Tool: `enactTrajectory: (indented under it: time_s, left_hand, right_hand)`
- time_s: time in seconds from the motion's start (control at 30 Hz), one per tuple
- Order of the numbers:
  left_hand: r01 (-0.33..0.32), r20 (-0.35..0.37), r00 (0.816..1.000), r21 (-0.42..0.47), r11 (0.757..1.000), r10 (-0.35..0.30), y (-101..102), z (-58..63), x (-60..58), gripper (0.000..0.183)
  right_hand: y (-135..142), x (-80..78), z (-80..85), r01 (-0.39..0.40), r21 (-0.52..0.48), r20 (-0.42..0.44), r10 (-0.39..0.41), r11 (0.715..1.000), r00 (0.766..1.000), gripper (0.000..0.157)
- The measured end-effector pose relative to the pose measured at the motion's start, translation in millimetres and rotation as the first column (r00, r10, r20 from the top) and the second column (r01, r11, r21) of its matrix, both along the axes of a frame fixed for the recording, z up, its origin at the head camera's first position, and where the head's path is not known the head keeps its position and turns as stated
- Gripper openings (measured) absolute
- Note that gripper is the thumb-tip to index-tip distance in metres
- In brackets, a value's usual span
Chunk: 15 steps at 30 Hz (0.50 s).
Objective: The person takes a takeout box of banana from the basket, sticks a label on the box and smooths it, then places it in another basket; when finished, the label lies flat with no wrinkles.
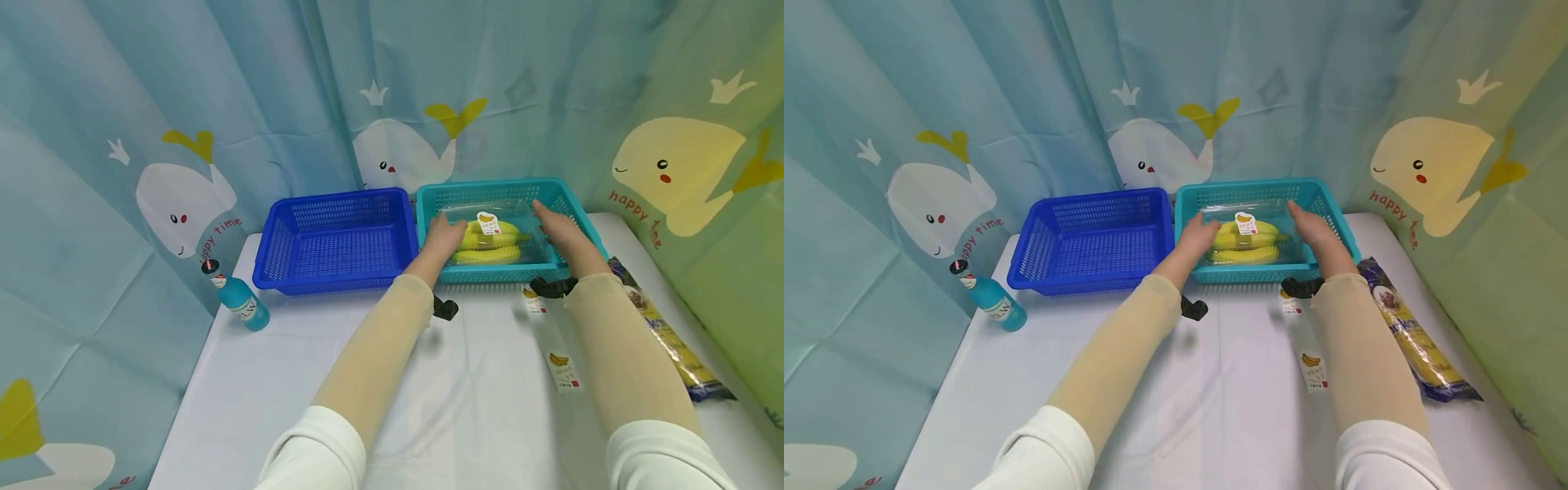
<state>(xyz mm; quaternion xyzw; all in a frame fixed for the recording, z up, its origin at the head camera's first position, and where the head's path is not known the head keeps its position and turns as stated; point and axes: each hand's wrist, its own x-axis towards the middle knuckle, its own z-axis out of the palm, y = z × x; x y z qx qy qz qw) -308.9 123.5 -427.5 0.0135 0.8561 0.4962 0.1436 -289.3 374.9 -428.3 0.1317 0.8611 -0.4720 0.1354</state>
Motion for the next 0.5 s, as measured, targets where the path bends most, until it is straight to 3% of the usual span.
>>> enactTrajectory:
  time_s: [0.07,0.13,0.27,0.4,0.5]
  left_hand:
    - [0.064,-0.080,0.995,-0.036,0.997,-0.067,-4,1.5,2.7,0.061]
    - [0.143,-0.148,0.977,-0.088,0.986,-0.155,-10,4.6,6.1,0.055]
    - [0.281,-0.229,0.917,-0.204,0.938,-0.325,-26,12.8,14.0,0.051]
    - [0.333,-0.253,0.872,-0.323,0.886,-0.420,-47,19.5,22.5,0.050]
    - [0.326,-0.261,0.858,-0.389,0.862,-0.442,-62,23.3,30.9,0.050]
  right_hand:
    - [-2,1.5,6.0,0.002,0.099,-0.018,0.000,0.995,1.000,0.105]
    - [-5,4.1,13.0,-0.002,0.191,-0.064,0.014,0.982,0.998,0.101]
    - [-15,16.9,25.5,-0.027,0.296,-0.156,0.076,0.955,0.985,0.092]
    - [-27,36.1,34.3,-0.057,0.324,-0.214,0.132,0.944,0.968,0.087]
    - [-39,51.4,38.5,-0.085,0.328,-0.264,0.178,0.941,0.948,0.083]
